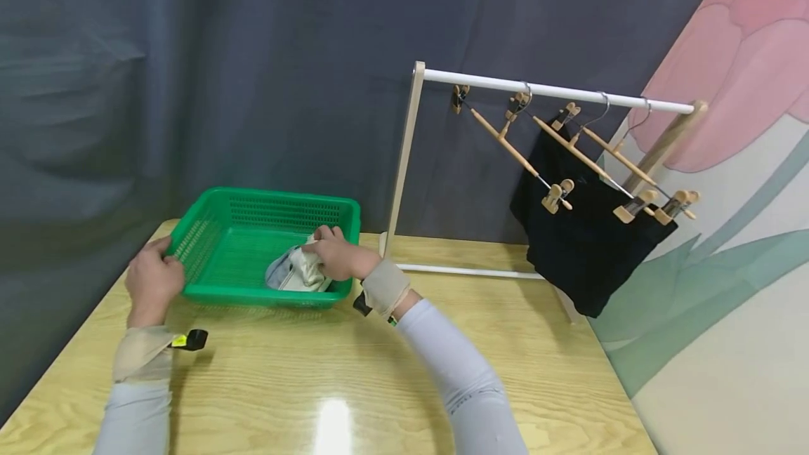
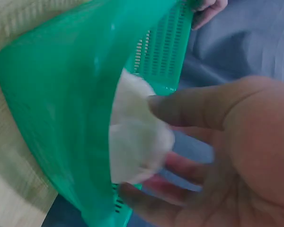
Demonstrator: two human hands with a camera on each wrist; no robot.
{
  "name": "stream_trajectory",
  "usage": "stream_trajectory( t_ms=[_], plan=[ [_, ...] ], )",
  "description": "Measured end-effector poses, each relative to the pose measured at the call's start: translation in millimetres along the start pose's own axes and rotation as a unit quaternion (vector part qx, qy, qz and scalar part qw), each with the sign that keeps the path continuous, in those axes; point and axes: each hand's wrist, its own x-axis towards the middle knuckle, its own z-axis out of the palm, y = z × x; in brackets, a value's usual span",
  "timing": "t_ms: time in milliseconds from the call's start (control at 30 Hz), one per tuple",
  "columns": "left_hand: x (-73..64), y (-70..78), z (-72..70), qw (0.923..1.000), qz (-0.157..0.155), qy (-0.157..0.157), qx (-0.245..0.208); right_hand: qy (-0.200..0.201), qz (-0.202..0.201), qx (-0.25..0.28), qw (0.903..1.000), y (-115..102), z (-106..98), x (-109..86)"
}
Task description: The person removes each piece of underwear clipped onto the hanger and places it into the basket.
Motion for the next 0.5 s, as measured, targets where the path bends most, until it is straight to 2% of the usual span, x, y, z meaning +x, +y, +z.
stream_trajectory(
  t_ms=[100, 233, 367, 500],
  plan=[
    [0.5, -1.1, 0.4, 0.9999, -0.007, -0.008, 0.003, -0.05, -0.002, -0.007, 0.9987, -1.4, 4.4, 1.9],
    [-0.6, -2.5, 1.7, 0.9998, -0.013, -0.017, 0.007, -0.091, -0.001, 0.005, 0.9958, -0.3, 11.3, 4.3],
    [-2.2, -3.0, 3.1, 0.9999, -0.009, -0.008, 0.006, -0.115, 0.016, 0.013, 0.9931, -0.1, 16.1, 4.5],
    [0.2, -0.6, 3.7, 1.0, 0.004, 0.005, 0.002, -0.12, 0.024, 0.013, 0.9924, 0.5, 15.0, 3.8]
  ],
)
